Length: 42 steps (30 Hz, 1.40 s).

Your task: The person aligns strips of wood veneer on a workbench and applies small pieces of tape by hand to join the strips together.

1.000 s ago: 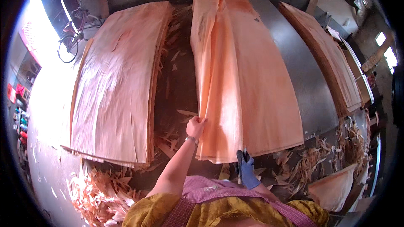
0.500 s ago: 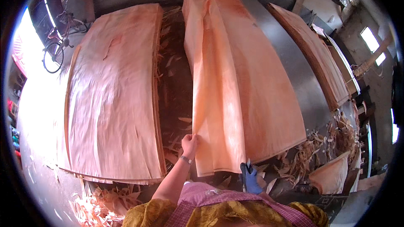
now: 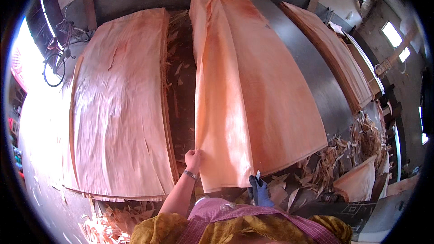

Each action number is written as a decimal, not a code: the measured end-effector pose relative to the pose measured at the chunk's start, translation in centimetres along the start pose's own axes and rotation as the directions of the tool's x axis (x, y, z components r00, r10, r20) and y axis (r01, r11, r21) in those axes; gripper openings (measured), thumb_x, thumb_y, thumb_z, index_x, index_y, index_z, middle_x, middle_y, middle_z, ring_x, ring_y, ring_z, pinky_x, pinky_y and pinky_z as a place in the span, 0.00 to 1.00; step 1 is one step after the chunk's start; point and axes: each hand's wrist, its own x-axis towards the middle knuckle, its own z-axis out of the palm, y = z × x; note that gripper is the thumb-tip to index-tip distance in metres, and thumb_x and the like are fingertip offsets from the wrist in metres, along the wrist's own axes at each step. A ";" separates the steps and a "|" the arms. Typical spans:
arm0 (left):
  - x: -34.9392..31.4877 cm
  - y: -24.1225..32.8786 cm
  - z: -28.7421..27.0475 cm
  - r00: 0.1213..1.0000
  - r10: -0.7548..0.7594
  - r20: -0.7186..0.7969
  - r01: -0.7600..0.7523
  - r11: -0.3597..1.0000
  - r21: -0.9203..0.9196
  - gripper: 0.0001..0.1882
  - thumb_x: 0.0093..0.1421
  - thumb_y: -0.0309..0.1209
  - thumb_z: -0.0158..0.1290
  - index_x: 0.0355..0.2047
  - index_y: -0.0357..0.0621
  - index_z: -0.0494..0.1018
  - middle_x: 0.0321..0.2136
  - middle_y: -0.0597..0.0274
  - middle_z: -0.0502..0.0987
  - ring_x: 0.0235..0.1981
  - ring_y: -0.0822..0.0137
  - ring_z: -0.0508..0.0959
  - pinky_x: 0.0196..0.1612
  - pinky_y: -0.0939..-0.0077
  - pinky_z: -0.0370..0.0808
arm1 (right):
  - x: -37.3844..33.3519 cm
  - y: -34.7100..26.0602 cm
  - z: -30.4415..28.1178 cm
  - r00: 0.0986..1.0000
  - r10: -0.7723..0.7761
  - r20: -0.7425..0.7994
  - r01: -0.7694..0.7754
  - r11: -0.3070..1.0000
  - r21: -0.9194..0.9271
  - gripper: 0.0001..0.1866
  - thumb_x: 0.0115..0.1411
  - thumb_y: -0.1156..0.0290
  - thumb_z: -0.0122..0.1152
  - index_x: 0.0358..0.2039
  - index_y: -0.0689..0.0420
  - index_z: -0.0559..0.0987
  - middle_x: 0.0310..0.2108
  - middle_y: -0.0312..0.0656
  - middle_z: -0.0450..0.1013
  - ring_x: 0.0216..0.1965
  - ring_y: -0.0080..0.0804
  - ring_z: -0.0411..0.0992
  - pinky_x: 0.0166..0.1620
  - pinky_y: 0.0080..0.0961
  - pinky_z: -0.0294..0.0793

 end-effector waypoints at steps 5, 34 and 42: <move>0.6 0.7 -1.1 0.999 0.009 0.043 -0.011 0.999 0.041 0.08 0.57 0.30 0.56 0.27 0.37 0.72 0.21 0.64 0.76 0.20 0.73 0.76 0.22 0.78 0.74 | -0.4 0.3 0.4 0.993 -0.116 0.026 0.117 0.989 -0.090 0.17 0.63 0.55 0.59 0.21 0.45 0.67 0.10 0.29 0.62 0.08 0.20 0.58 0.12 0.21 0.53; -5.1 2.6 0.9 0.991 0.012 0.135 -0.016 0.999 0.028 0.08 0.59 0.32 0.54 0.27 0.41 0.73 0.17 0.66 0.73 0.14 0.73 0.71 0.16 0.78 0.66 | -3.5 -4.6 -1.3 0.987 -0.026 0.162 0.028 1.000 -0.010 0.14 0.62 0.55 0.61 0.23 0.45 0.72 0.13 0.25 0.65 0.10 0.17 0.61 0.15 0.18 0.57; -12.5 3.0 5.4 0.985 0.051 0.164 -0.040 0.997 -0.071 0.11 0.62 0.34 0.52 0.29 0.39 0.73 0.18 0.67 0.72 0.16 0.74 0.71 0.18 0.79 0.66 | -3.4 -10.2 -11.5 0.958 -0.097 0.271 0.083 0.995 0.063 0.14 0.62 0.57 0.60 0.24 0.47 0.70 0.10 0.30 0.62 0.08 0.20 0.59 0.11 0.20 0.55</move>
